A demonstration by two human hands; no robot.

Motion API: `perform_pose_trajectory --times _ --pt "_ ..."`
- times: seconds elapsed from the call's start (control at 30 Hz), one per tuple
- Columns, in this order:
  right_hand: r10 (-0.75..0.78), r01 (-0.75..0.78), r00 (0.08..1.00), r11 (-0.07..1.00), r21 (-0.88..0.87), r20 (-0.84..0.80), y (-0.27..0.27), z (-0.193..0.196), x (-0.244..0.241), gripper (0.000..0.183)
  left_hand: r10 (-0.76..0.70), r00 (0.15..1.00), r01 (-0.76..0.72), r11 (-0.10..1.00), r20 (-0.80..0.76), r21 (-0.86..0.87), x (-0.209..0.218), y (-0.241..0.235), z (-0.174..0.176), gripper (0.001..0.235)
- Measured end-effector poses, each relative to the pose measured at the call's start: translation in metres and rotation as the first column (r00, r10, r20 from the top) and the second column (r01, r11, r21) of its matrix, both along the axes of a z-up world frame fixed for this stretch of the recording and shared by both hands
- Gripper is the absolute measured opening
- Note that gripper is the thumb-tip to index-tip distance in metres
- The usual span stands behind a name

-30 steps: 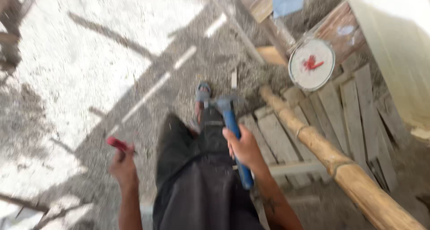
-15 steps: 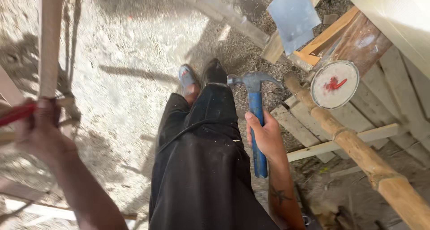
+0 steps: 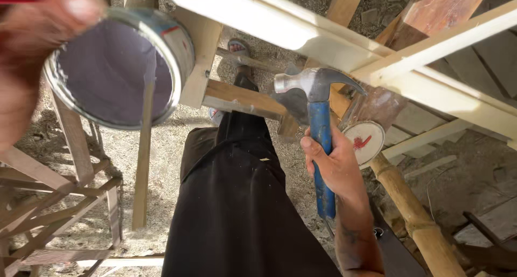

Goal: The person uses a hammer and a red-handled punch to drive fasteners into a wooden frame. They repeatedly position the punch and strike it to secure the frame components together.

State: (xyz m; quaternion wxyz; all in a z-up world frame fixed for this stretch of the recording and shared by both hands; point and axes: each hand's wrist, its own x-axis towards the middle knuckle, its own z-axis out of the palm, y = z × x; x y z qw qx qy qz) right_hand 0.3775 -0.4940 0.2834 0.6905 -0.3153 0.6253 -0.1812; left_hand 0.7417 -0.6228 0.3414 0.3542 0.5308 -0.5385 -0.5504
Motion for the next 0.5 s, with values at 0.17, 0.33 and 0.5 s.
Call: perform_pose_trajectory --times 0.17,0.33,0.5 --pt "0.237 -0.207 0.949 0.966 0.154 -0.207 -0.092 0.029 -0.009 0.037 0.045 0.904 0.129 0.919 -0.424 0.372 -0.011 -0.103 -0.04 0.013" --pt "0.454 -0.316 0.821 0.866 0.387 -0.346 -0.16 0.042 -0.027 0.042 -0.306 0.941 0.296 0.951 0.143 0.092 -0.048 -0.161 -0.089 0.008" --pt "0.421 -0.233 0.818 0.865 0.444 -0.391 -0.203 0.027 -0.049 0.039 -0.422 0.865 0.391 0.906 0.272 0.162 -0.06 -0.188 -0.109 0.024"
